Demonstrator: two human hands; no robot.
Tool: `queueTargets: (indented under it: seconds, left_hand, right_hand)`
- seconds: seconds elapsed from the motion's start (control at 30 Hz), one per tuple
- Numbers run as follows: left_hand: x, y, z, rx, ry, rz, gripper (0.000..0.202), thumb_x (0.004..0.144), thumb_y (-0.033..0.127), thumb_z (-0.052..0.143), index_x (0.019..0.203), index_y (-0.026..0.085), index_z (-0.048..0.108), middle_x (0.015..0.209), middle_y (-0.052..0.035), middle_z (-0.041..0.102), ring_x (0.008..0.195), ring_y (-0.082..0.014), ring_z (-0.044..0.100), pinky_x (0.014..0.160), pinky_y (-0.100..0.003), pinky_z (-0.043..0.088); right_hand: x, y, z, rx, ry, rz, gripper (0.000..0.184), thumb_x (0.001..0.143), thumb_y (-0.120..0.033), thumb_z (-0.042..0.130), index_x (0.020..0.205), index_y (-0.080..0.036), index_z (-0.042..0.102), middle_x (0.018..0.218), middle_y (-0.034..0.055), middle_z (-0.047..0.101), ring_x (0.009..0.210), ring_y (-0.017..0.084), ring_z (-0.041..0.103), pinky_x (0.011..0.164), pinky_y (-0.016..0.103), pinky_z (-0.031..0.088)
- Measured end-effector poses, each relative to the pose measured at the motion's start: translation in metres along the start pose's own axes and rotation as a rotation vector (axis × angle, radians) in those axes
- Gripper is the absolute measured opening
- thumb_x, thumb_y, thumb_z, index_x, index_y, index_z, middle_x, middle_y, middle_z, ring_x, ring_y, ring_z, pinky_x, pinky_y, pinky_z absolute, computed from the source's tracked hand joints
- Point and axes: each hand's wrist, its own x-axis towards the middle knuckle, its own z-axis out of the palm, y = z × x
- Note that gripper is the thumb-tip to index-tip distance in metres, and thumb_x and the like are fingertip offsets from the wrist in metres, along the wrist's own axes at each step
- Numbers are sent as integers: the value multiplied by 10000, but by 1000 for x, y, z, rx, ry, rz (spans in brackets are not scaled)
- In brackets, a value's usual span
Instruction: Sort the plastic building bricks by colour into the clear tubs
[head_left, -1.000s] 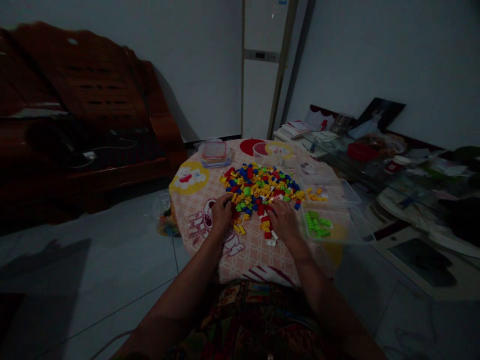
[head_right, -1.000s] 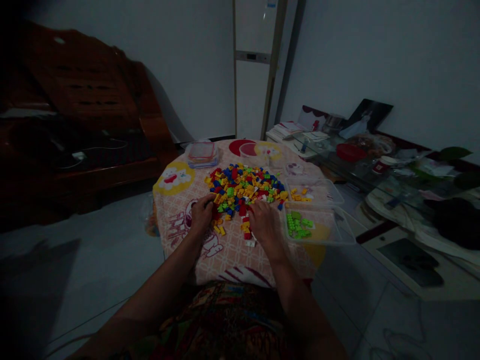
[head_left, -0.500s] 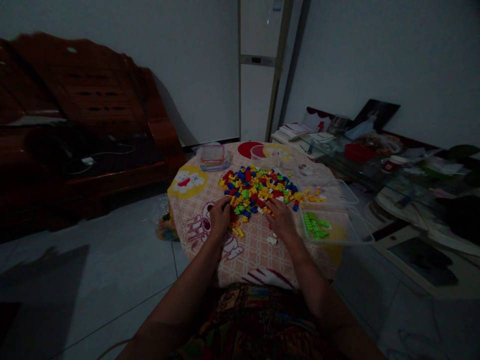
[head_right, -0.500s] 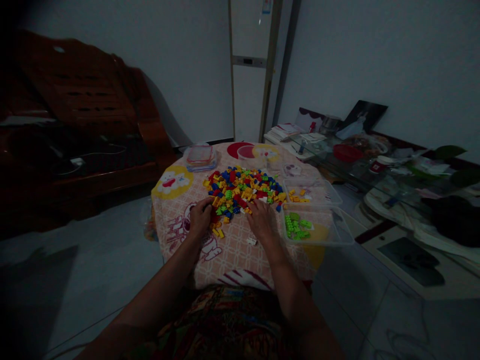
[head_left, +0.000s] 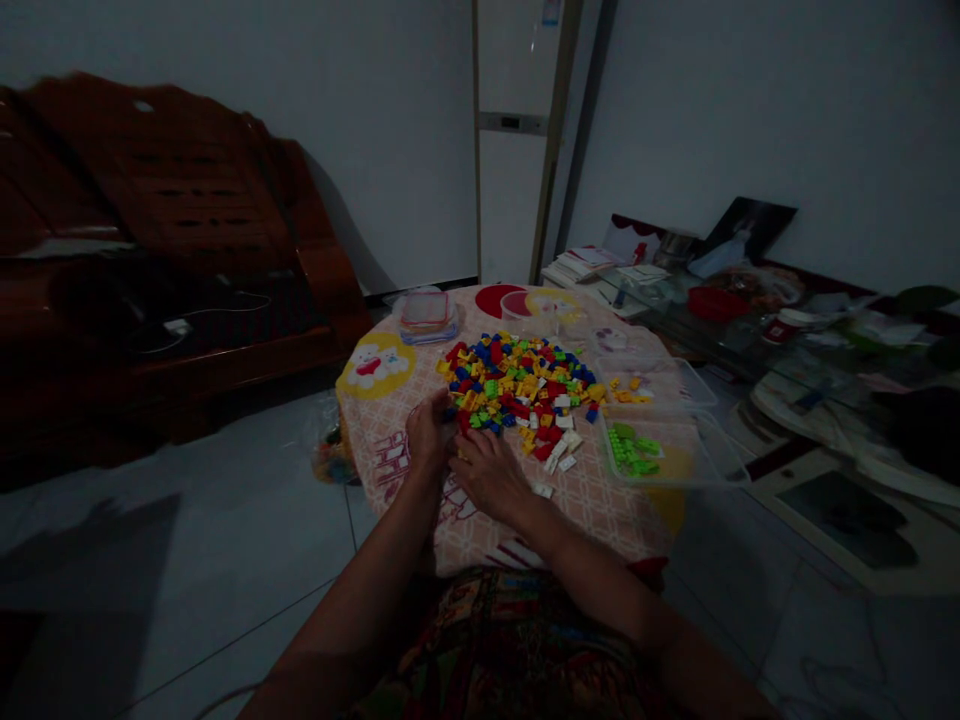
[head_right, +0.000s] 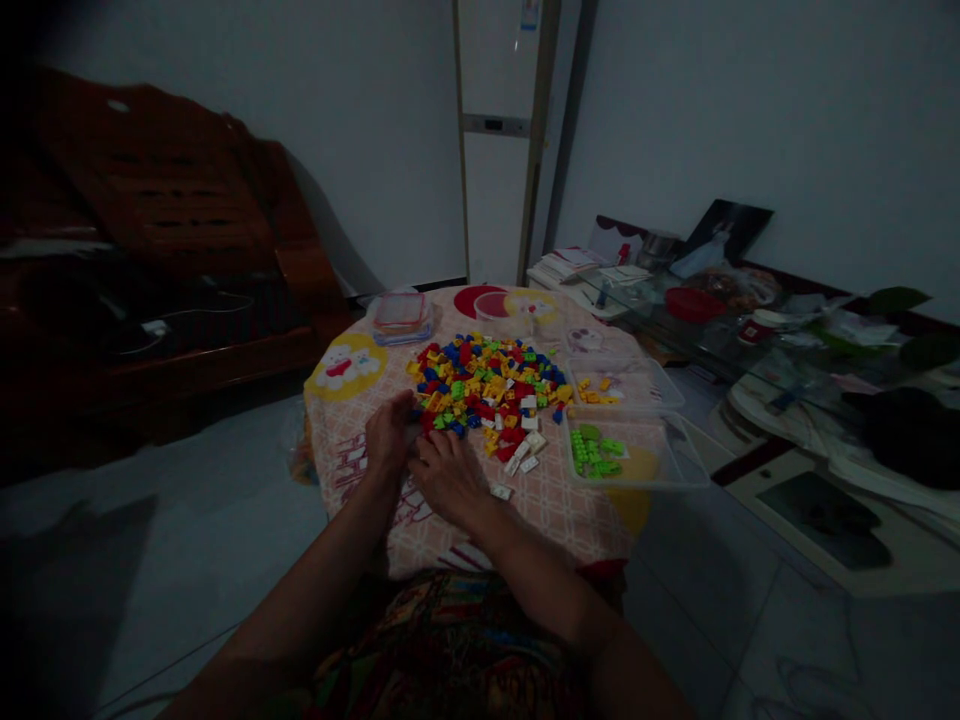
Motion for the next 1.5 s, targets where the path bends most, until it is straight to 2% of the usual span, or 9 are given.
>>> queueTargets:
  seconds: [0.13, 0.27, 0.43, 0.53, 0.67, 0.83, 1.13, 1.33, 1.5]
  left_hand:
    - [-2, 1, 2, -63, 32, -57, 416, 883, 430, 511, 1081, 148, 746, 1085, -112, 758, 1051, -239, 704, 968, -383, 546]
    - [-2, 2, 4, -14, 41, -62, 399, 871, 444, 540, 1039, 154, 756, 1070, -108, 762, 1036, -239, 701, 956, -372, 548]
    - [0, -1, 3, 72, 11, 8, 419, 843, 487, 579, 1008, 143, 750, 1042, -112, 764, 1024, -256, 697, 943, -390, 549]
    - [1, -3, 3, 99, 9, 39, 382, 822, 447, 591, 993, 146, 753, 1033, -113, 769, 1028, -264, 698, 953, -406, 545]
    - [0, -4, 3, 107, 4, 31, 328, 782, 342, 593, 998, 166, 766, 1082, -103, 772, 1064, -260, 698, 990, -410, 538]
    - [1, -10, 3, 95, -25, 25, 361, 756, 299, 587, 1042, 171, 766, 1111, -101, 770, 1072, -257, 702, 1015, -422, 534]
    - [3, -14, 0, 122, -29, 44, 360, 752, 294, 599, 1051, 184, 767, 1126, -93, 770, 1106, -269, 694, 1049, -443, 520]
    - [4, -20, 2, 77, -36, -7, 366, 761, 309, 593, 1061, 174, 752, 1138, -99, 759, 1110, -265, 692, 1031, -430, 533]
    - [3, -17, 3, 60, -28, -3, 358, 750, 302, 608, 1051, 169, 751, 1124, -103, 762, 1094, -258, 693, 1025, -423, 534]
  right_hand:
    - [5, 27, 4, -7, -2, 117, 257, 1012, -168, 513, 1155, -204, 723, 1453, 107, 593, 1406, 291, 425, 1197, 546, 296]
    - [2, 56, -10, 41, 28, 324, 265, 974, -125, 527, 1109, -183, 748, 1436, 129, 606, 1389, 312, 429, 1190, 549, 289]
    - [-22, 84, -40, 65, 134, 498, 312, 978, -144, 489, 1181, -150, 727, 1399, 156, 618, 1317, 295, 494, 1139, 459, 357]
    - [-43, 94, -47, 74, 167, 579, 315, 973, -147, 479, 1181, -152, 716, 1311, 159, 653, 1204, 273, 568, 1069, 405, 413]
    - [-62, 94, -44, 71, 116, 598, 269, 949, -143, 515, 1126, -173, 716, 1147, 131, 701, 1094, 260, 601, 1004, 373, 435]
    - [-62, 89, -39, 67, 48, 580, 268, 912, -127, 557, 1124, -188, 709, 1102, 113, 711, 1066, 259, 584, 965, 353, 427]
    - [-62, 93, -33, 79, 134, 573, 254, 898, -88, 520, 1002, -206, 719, 1065, 100, 702, 1023, 248, 582, 929, 345, 429]
    - [-49, 93, -36, 41, 172, 591, 203, 937, -132, 536, 1020, -182, 714, 1084, 104, 701, 1049, 258, 556, 955, 366, 419]
    - [-33, 92, -41, -13, 68, 616, 186, 953, -170, 551, 1032, -183, 719, 1088, 124, 697, 1047, 273, 556, 938, 383, 423]
